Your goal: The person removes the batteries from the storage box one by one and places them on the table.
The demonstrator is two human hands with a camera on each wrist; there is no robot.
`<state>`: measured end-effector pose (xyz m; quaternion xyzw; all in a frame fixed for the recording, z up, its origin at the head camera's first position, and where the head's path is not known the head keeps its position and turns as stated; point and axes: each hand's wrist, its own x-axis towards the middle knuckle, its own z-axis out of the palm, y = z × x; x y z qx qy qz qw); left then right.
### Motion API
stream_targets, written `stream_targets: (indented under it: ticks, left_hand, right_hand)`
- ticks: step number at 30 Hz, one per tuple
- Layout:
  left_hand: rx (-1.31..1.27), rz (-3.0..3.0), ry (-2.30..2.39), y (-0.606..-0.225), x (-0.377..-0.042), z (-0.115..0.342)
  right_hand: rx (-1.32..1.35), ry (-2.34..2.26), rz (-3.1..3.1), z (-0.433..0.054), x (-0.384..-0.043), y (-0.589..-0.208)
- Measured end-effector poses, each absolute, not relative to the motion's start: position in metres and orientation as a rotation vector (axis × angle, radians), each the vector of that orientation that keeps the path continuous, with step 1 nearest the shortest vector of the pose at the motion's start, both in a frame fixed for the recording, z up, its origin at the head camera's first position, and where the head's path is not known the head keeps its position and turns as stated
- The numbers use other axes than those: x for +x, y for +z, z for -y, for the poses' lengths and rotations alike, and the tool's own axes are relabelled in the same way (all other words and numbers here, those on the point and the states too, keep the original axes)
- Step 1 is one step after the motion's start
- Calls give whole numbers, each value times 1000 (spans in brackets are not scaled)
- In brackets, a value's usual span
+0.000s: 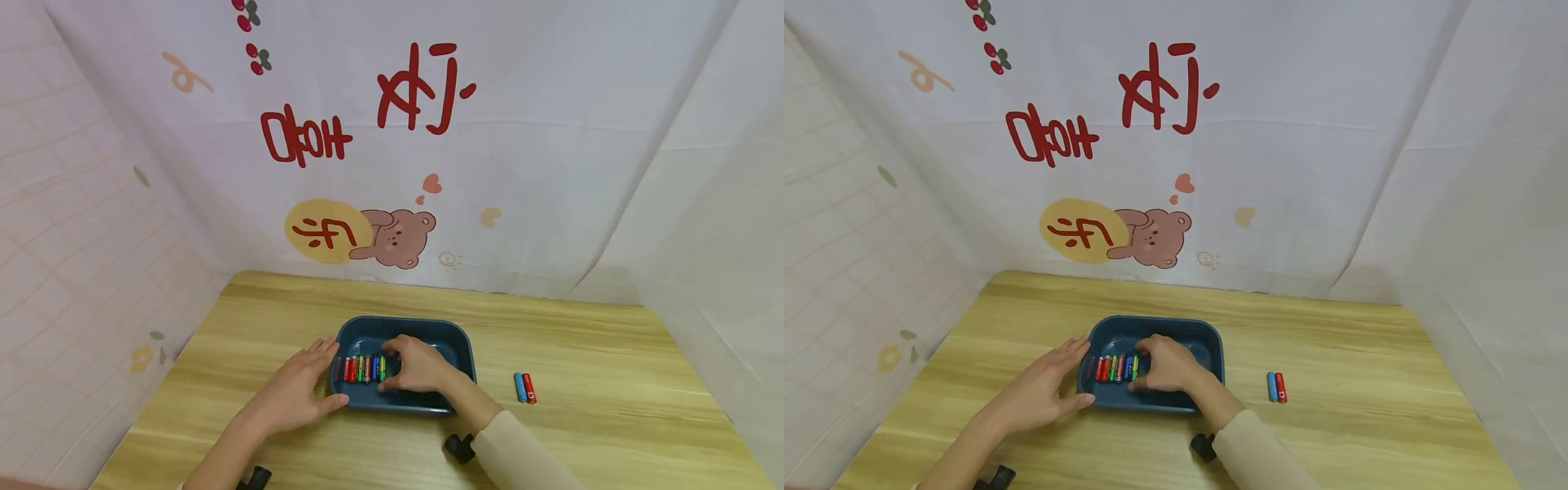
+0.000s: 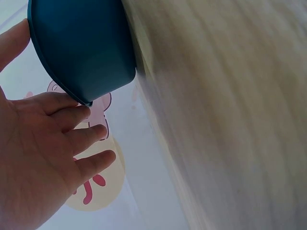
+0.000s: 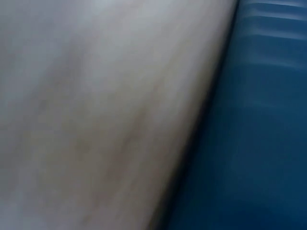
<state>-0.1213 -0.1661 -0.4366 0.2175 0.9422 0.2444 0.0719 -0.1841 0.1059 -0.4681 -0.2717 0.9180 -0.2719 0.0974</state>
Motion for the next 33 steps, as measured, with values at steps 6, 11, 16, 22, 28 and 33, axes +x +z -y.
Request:
stream_targets:
  ticks: [6,11,16,22,28,33]
  left_hand:
    - [637,-2828,753,-437,-119,169]
    - [641,-2831,751,-437,-119,169]
    - [637,-2828,751,-438,-119,168]
    - [637,-2831,754,-437,-119,168]
    - [639,-2825,753,-437,-119,167]
    - [634,-2824,749,-436,-119,166]
  right_hand:
    - [-808,-768,-2724,-100,-187,-471]
    - [-812,-751,-2733,-98,-186,-471]
    - [-816,-743,-2745,-97,-184,-470]
    - [-806,-732,-2752,-97,-183,-469]
    - [-814,-724,-2753,-100,-182,-468]
    - [-827,-714,-2756,-104,-183,-468]
